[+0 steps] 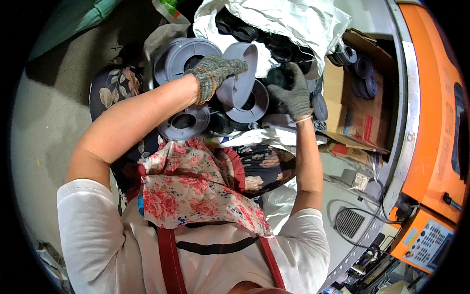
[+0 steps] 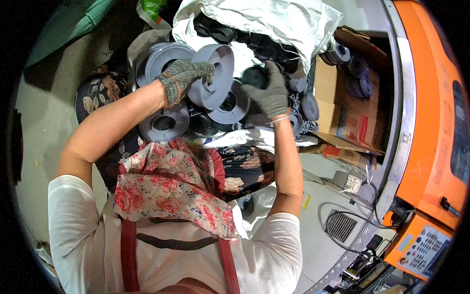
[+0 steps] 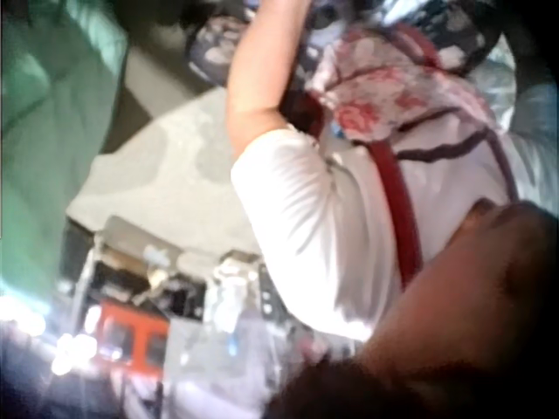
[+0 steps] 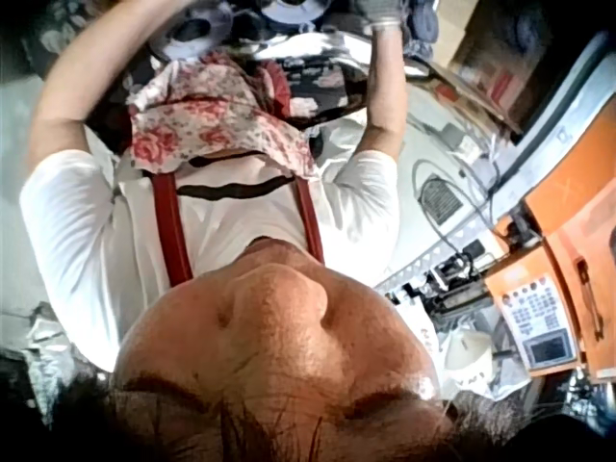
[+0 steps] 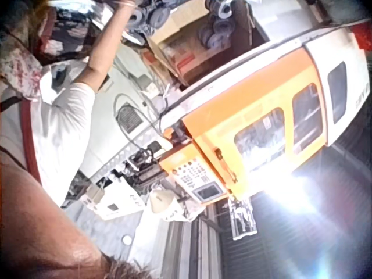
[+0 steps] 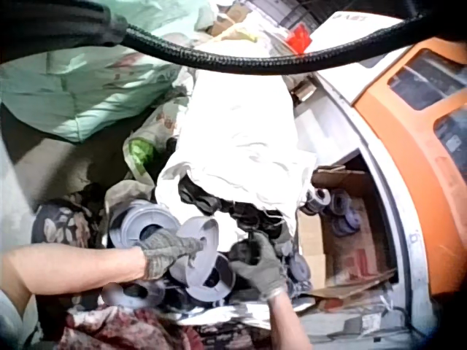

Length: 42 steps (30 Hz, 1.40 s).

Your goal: The person, wearing gloves, handles grey and black plastic machine components by hand while sitting on the floor, picking them up from a pile and placing them into different bags and boxes.

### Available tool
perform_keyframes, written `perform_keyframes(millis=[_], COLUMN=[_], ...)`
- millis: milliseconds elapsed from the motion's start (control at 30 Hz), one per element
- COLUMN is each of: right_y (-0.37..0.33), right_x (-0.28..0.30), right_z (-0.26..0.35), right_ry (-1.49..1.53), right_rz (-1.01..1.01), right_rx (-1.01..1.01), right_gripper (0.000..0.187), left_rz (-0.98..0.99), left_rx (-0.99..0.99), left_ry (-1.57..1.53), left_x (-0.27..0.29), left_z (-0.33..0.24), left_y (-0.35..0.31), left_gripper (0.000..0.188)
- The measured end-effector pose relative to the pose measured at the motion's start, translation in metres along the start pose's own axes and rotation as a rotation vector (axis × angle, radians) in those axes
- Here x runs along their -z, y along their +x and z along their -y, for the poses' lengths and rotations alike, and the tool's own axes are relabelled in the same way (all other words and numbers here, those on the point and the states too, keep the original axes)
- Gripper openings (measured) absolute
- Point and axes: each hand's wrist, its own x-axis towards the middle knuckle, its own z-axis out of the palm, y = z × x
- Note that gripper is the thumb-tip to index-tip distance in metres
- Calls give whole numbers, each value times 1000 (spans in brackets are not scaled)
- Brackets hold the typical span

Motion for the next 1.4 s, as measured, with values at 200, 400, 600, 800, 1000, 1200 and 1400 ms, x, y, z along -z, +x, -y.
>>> perform_keyframes(millis=[200,400,600,800,1000,1200,1400], right_y=[-16,-25,-31,-33,-33,-47,-35], right_x=[-18,-9,-9,-20,-14,-27,-30], right_z=[89,100,105,103,77,88,10], right_ry=[-236,-463,-494,-308,1103,5,-346], right_rz=[95,170,254,76,561,162,182], right_rx=[183,585,767,248,-836,-258,-378], right_gripper=[79,71,62,67,43,53,73], left_rz=[257,394,575,460,323,310,602], left_rx=[-70,-174,-786,-95,-39,-144,-583], left_ry=[-74,35,426,-278,-142,-99,1280], left_x=[2,12,31,9,4,0,6], left_z=[2,-2,35,23,-4,4,-6], left_y=[-11,-15,11,-7,-22,-29,-42], left_gripper=[33,31,43,28,38,48,83])
